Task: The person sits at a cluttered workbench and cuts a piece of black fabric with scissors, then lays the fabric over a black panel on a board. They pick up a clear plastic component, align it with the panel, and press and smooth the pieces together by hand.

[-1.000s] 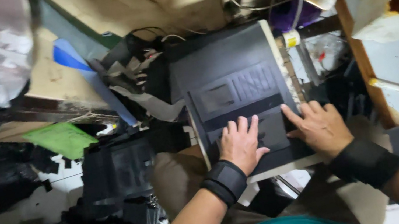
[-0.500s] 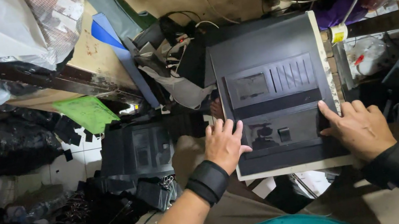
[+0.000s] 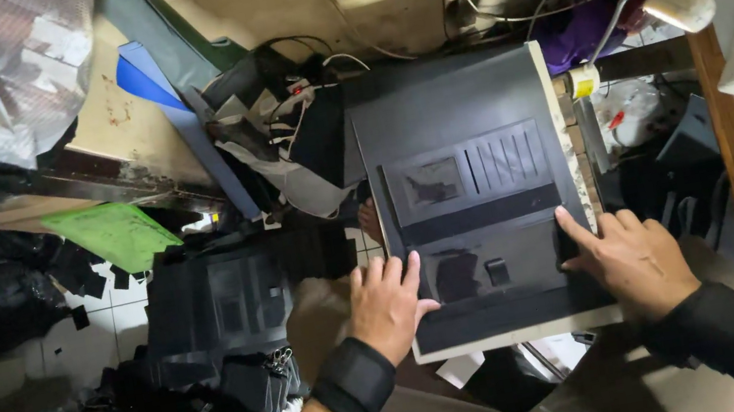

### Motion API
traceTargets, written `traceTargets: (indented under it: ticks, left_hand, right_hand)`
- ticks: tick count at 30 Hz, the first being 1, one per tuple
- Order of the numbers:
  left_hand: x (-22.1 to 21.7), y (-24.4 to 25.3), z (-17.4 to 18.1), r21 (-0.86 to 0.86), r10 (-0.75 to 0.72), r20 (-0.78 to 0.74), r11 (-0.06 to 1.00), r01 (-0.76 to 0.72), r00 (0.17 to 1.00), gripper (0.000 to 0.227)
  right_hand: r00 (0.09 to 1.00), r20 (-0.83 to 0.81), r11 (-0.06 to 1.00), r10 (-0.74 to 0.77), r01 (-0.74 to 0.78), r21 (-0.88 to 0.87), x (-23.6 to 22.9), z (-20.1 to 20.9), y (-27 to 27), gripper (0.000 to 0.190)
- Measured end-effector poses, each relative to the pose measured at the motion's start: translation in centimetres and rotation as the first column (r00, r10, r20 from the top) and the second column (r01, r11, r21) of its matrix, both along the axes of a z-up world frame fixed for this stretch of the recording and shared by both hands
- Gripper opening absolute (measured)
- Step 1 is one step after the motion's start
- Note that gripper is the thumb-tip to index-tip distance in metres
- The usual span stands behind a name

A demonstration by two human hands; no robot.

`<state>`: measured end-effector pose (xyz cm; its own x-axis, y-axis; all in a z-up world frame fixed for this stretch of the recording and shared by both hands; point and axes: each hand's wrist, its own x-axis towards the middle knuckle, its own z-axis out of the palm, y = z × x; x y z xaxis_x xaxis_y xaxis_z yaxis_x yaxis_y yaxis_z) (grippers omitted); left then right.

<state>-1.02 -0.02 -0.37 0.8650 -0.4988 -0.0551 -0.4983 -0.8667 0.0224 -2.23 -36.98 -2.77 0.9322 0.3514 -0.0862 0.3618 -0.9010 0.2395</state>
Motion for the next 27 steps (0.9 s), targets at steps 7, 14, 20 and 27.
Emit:
traceTargets:
  ticks: [7,14,20,27]
  left_hand:
    - [0.3,0.3,-0.8,-0.026,-0.054,-0.031,0.998,0.053,0.998,0.081]
    - [0.6,0.6,0.1,-0.112,-0.092,0.010,0.989,0.092,0.996,0.076]
    - [0.5,0.8,-0.4,-0.154,-0.156,-0.040,0.977,0.148,0.987,0.067]
    - [1.0,-0.4,0.2,-0.075,-0.166,-0.055,0.984,0.161,0.985,0.072]
  right_hand:
    - [0.983,-0.175,0.998,-0.057,0.061,0.017,0.4,0.4,-0.1,0.084]
    - [0.975,-0.209,0.997,-0.070,0.073,0.006,0.5,0.8,0.1,0.083]
    - [0.999,-0.048,0.998,-0.008,0.011,0.069,0.2,0.5,0.1,0.079]
    - [0.970,-0.231,0.991,-0.074,0.098,0.092,0.8,0.9,0.2,0.080]
